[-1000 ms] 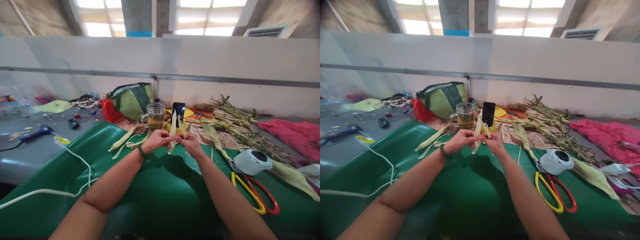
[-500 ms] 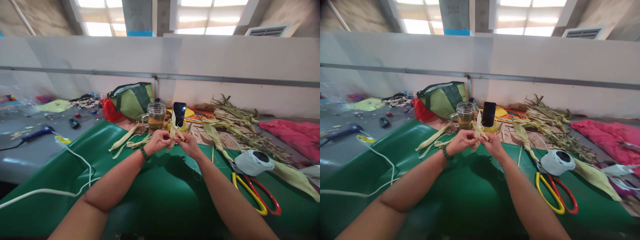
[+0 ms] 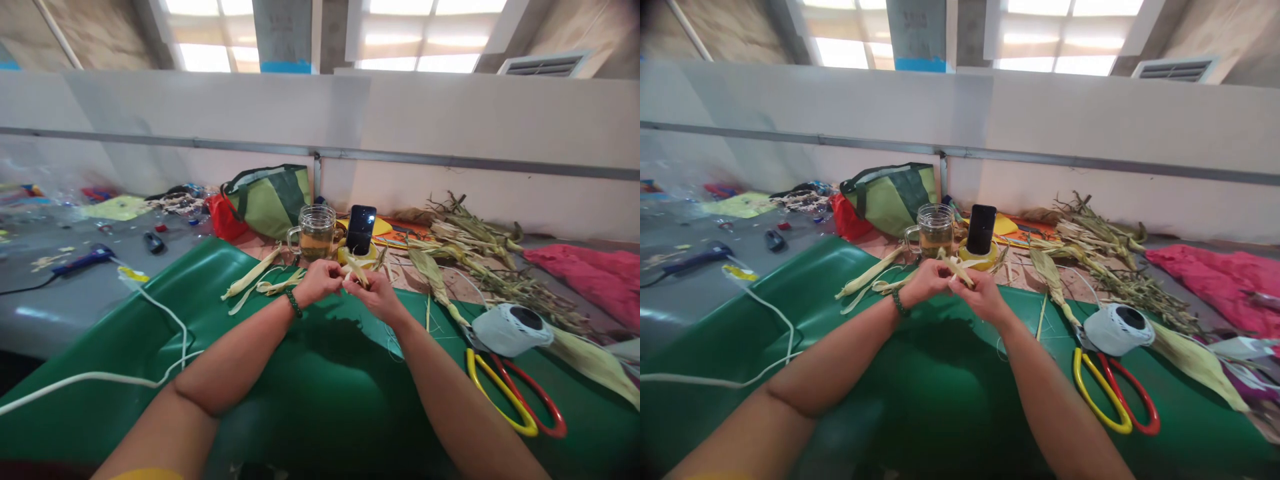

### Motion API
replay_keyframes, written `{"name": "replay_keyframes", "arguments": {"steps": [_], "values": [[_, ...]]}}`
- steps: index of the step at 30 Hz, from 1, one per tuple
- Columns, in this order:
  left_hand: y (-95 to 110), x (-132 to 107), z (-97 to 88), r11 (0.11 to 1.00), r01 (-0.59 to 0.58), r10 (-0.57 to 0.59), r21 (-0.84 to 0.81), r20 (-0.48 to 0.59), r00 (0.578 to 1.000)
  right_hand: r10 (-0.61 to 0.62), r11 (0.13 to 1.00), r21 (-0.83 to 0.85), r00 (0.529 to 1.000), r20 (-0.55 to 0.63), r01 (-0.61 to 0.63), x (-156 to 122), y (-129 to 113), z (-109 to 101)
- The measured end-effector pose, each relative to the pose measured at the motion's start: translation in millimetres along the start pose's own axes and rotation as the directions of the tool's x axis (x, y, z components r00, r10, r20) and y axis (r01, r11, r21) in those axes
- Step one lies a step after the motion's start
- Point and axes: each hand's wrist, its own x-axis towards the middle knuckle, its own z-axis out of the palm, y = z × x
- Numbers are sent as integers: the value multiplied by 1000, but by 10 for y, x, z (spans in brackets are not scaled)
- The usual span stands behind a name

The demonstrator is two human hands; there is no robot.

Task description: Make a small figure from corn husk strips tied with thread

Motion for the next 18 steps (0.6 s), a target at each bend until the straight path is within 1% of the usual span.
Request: {"name": "replay_keyframes", "arguments": {"steps": [2, 3, 4, 5, 7, 8, 10, 11, 12, 13, 15, 17, 18], "values": [[-30, 51, -52, 998, 47, -44, 50, -67, 997, 85, 975, 199, 994, 61, -96, -47, -69, -74], [-44, 76, -85, 994, 80, -72, 68, -106, 992, 113, 946, 296, 991, 76, -130, -77, -98, -145], [-56, 100, -121, 991, 119, -110, 61, -129, 985, 118, 913, 385, 991, 62, -133, -112, -124, -238], [-67, 120, -158, 987, 159, -154, 30, -133, 979, 113, 881, 462, 994, 7, -103, -151, -148, -348], [-85, 148, -227, 973, 224, -230, -61, -109, 967, 94, 818, 574, 982, -162, 16, -234, -193, -599], [-92, 156, -257, 963, 249, -258, -105, -83, 962, 93, 795, 601, 963, -253, 81, -272, -213, -723], [-104, 164, -305, 940, 288, -295, -185, -13, 955, 80, 770, 604, 908, -412, 206, -327, -241, -931], [-107, 164, -321, 926, 306, -307, -220, 33, 951, 78, 768, 594, 886, -458, 239, -336, -245, -999], [-106, 162, -333, 909, 330, -317, -255, 93, 944, 86, 774, 586, 876, -474, 241, -331, -241, -1038], [-100, 157, -339, 892, 354, -321, -282, 156, 934, 108, 788, 579, 880, -462, 207, -310, -228, -1044], [-72, 137, -342, 886, 365, -299, -285, 248, 921, 186, 829, 557, 913, -364, 53, -230, -181, -967], [-28, 106, -344, 906, 330, -250, -267, 291, 923, 275, 856, 502, 931, -241, -123, -121, -115, -805], [-9, 89, -350, 921, 303, -228, -244, 293, 929, 306, 858, 480, 932, -193, -183, -68, -79, -712]]}}
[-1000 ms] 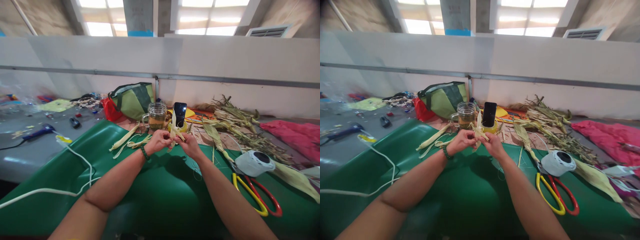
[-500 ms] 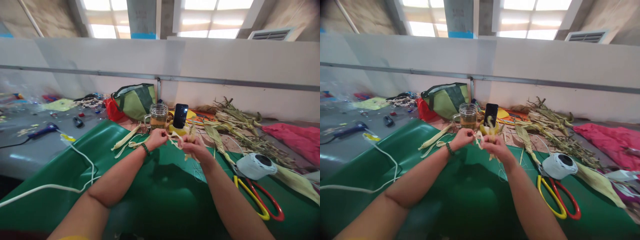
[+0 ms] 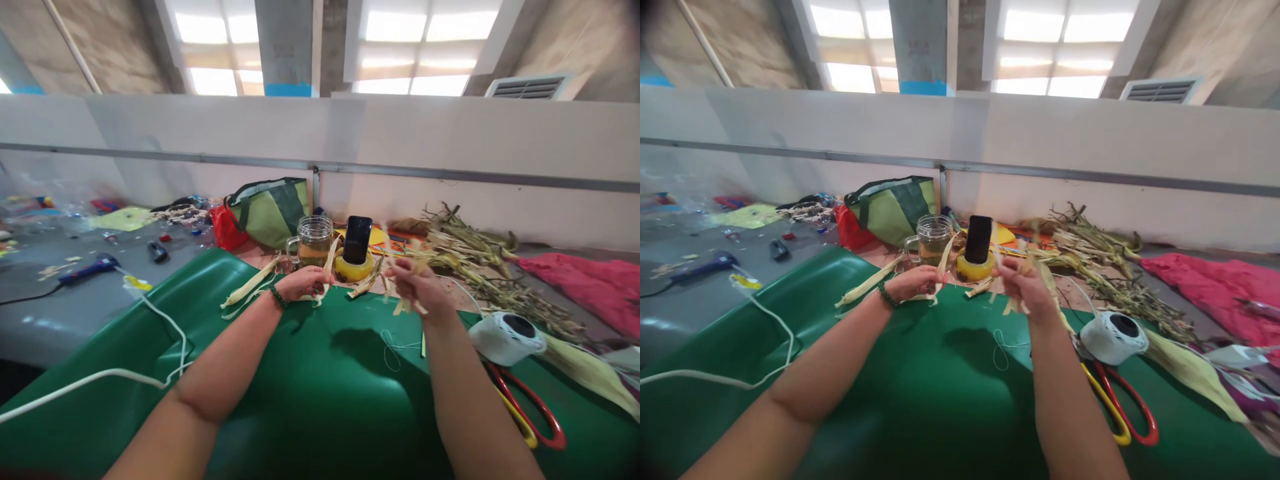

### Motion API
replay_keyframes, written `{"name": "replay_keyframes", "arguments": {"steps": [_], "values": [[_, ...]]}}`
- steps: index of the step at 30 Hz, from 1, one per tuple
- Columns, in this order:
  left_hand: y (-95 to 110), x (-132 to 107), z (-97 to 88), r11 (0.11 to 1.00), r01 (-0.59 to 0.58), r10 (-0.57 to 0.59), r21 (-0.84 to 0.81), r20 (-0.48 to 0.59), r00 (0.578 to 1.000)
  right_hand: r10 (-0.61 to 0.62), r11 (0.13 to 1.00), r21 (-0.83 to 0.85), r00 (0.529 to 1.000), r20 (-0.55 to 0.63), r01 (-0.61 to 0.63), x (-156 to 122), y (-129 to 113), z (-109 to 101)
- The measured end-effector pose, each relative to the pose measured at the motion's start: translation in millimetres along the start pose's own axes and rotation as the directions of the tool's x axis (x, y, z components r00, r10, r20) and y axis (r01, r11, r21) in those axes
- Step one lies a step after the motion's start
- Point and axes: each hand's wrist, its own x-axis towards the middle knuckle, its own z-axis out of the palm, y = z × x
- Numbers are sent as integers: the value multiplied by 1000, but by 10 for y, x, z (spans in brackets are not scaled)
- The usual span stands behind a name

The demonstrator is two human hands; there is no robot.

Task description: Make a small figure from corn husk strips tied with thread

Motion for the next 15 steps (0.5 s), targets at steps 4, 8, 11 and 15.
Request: {"name": "replay_keyframes", "arguments": {"steps": [4, 8, 11, 15], "values": [[16, -59, -64, 968, -17, 27, 249, -37, 999, 80, 996, -47, 997, 6, -80, 106, 221, 233], [16, -63, -108, 866, -140, 250, 480, -172, 953, 70, 995, -75, 996, 52, -66, 109, 306, 294], [51, -81, 5, 796, -357, 466, 488, -118, 877, 75, 994, -89, 985, 155, -62, 82, 346, 353], [30, -122, 264, 865, -452, 433, 217, 130, 892, 230, 972, -129, 907, 353, -197, 42, 474, 522]]}}
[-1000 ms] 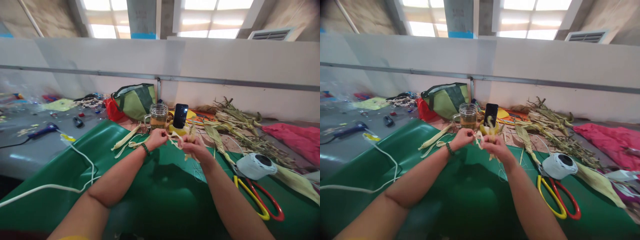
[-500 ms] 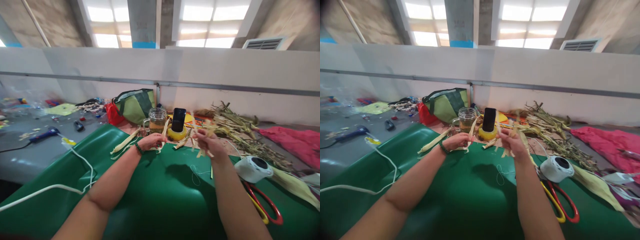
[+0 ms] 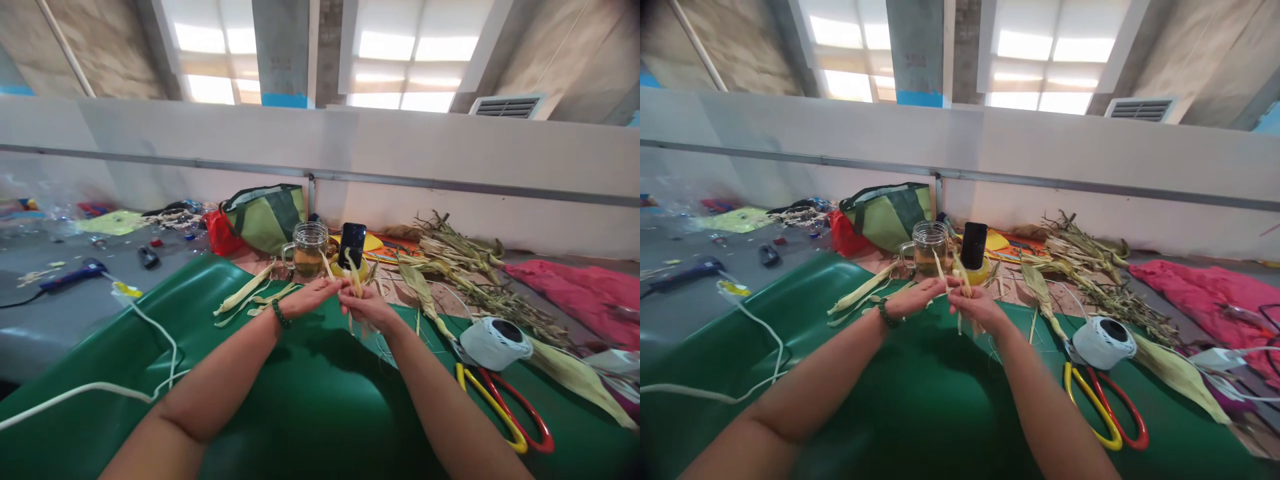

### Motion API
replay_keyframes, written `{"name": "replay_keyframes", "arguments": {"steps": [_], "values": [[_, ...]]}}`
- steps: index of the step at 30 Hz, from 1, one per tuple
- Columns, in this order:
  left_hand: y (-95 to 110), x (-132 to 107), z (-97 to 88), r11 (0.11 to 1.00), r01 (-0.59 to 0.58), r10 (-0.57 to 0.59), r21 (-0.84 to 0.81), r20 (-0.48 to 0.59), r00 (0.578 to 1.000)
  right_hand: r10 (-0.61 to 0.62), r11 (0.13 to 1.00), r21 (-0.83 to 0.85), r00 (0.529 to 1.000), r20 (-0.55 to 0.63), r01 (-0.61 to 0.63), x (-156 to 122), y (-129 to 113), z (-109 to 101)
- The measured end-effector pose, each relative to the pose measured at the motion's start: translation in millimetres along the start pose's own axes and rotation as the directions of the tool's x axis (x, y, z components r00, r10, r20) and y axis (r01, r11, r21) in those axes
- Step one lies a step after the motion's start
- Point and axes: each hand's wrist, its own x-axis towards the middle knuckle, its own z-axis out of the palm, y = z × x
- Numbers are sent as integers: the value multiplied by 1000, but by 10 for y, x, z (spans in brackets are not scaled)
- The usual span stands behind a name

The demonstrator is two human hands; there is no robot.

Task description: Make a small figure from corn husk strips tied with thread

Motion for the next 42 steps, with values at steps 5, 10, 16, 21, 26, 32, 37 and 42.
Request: {"name": "replay_keyframes", "arguments": {"steps": [5, 10, 16, 21, 26, 32, 37, 42], "values": [[-105, 8, 207, 940, 174, -160, -292, 72, 984, 57, 997, 48, 993, 103, -63, 51, 113, 133], [-89, 94, 139, 692, 68, -384, -719, -287, 877, 5, 996, -92, 993, 114, 6, 24, 88, 77], [49, 100, 174, 473, -45, -481, -880, -301, 824, 35, 999, -37, 996, 85, -32, 54, 138, 210], [27, 93, 164, 398, -141, -433, -906, -321, 842, 27, 996, -86, 996, 83, -20, 9, 73, 183], [75, 101, 62, 361, -247, -456, -899, -402, 794, 2, 983, -185, 1000, 27, 3, -31, 5, 27], [100, 87, 82, 387, -197, -425, -901, -364, 829, 0, 956, -292, 1000, 26, 8, -3, 37, 0], [67, 54, 97, 624, 6, -353, -782, -274, 894, -251, 933, -328, 924, -290, 150, 14, -17, -108], [23, -8, 186, 848, 253, -294, -467, -17, 956, -310, 941, -238, 894, -324, 240, -4, -53, -65]]}}
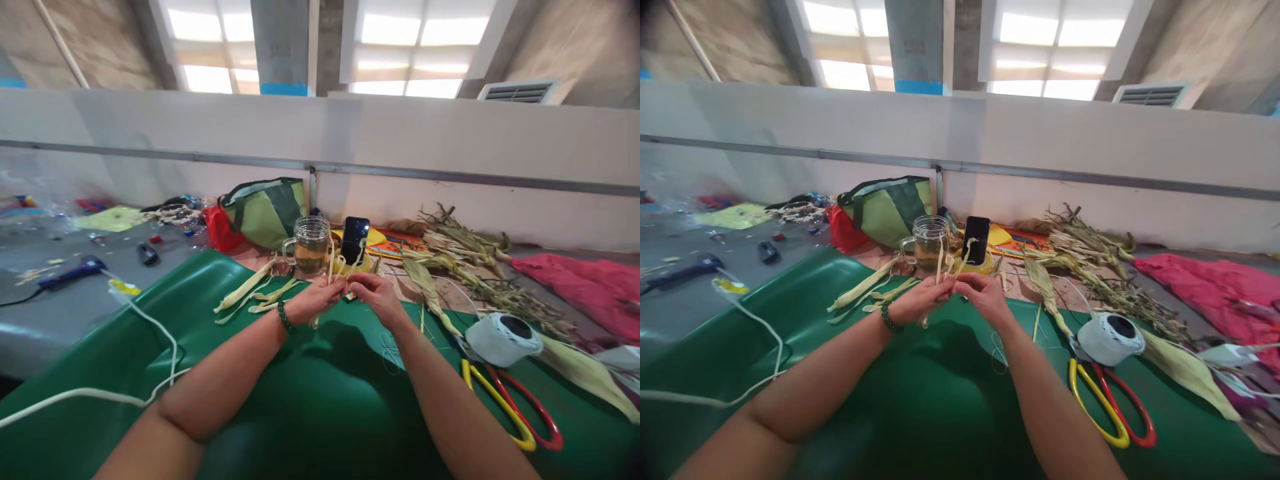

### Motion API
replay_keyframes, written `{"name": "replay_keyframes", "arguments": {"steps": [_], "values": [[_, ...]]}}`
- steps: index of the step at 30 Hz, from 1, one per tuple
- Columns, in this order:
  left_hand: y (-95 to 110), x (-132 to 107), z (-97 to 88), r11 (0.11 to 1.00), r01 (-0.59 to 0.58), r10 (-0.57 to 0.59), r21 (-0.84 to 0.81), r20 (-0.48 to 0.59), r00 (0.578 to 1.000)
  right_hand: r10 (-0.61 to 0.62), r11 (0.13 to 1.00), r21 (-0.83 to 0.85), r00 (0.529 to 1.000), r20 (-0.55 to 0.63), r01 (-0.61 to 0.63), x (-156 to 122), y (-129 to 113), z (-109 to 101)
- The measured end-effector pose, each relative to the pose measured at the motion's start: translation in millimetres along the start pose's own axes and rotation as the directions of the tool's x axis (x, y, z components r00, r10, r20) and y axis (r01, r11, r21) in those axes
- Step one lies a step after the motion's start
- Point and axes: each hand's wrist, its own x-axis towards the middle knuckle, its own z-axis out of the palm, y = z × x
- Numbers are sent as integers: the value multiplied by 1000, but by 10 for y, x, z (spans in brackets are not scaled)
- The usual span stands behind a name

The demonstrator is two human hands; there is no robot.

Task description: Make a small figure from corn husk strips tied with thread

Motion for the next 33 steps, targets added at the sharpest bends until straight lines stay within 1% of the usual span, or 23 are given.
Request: {"name": "replay_keyframes", "arguments": {"steps": [3, 6, 8, 11, 14, 16, 21, 23, 25, 29, 33], "values": [[-4, -31, 24, 984, 15, -27, 176, 65, 998, -40, 999, 33, 998, -45, 41, -3, 3, 9], [43, -62, 26, 970, 52, -79, 239, 105, 991, -70, 996, 54, 993, -96, 76, 11, 11, -49], [73, -72, 17, 973, 64, -90, 223, 107, 990, -57, 993, 93, 990, -126, 69, 21, 9, -101], [83, -58, -2, 987, 57, -71, 150, 90, 993, -27, 983, 175, 989, -146, 53, 29, -7, -147], [41, -15, -17, 996, 17, -20, 86, 31, 999, -12, 976, 215, 990, -143, 43, 20, -33, -132], [2, 11, -20, 994, -8, 8, 105, -1, 1000, -3, 981, 191, 990, -140, 30, 9, -46, -100], [-48, 25, -15, 977, -28, 29, 212, 0, 1000, -10, 997, 75, 995, -96, 17, -3, -34, -49], [-47, 20, -13, 981, -28, 28, 192, 2, 1000, -19, 998, 65, 997, -80, 24, 3, -18, -52], [-41, 16, -13, 991, -17, 15, 136, 20, 1000, -19, 997, 77, 997, -81, 25, 9, -6, -60], [-33, 16, -23, 998, 2, -5, 66, 36, 999, -6, 995, 97, 993, -122, 18, 20, -6, -78], [-19, 16, -34, 999, 38, -38, 33, -18, 999, -13, 991, 128, 975, -221, 42, 39, -23, -123]]}}
